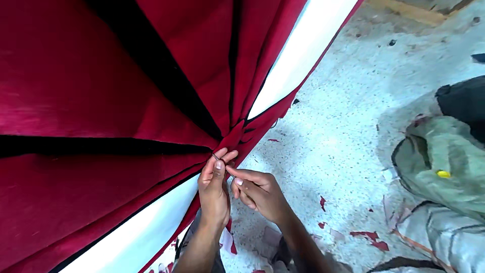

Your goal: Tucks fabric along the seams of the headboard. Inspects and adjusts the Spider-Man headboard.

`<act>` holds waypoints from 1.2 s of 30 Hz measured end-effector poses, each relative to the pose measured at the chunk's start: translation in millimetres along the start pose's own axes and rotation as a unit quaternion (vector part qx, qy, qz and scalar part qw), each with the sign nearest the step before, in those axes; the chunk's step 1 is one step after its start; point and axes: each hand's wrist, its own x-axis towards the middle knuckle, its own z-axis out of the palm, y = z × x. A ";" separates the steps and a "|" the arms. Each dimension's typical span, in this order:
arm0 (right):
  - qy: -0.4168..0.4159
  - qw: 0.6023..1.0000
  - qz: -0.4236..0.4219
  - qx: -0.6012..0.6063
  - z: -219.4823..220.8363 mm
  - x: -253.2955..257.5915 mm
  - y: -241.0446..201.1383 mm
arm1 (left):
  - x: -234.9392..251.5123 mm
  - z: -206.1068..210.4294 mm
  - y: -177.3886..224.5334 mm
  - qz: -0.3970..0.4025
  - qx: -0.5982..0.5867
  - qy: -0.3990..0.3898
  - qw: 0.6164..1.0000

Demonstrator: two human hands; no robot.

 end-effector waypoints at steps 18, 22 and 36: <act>-0.121 0.972 0.063 -0.191 -47.8 47.7 -66.3 | 19.3 9.3 -6.6 0.059 -0.025 -0.009 0.998; -0.117 0.951 0.107 -0.265 -37.1 59.7 -99.3 | 22.5 7.1 -6.4 0.052 -0.047 -0.011 0.997; -0.083 0.935 0.130 -0.320 -51.6 25.4 -175.0 | 14.6 41.2 16.0 0.020 0.047 0.002 0.999</act>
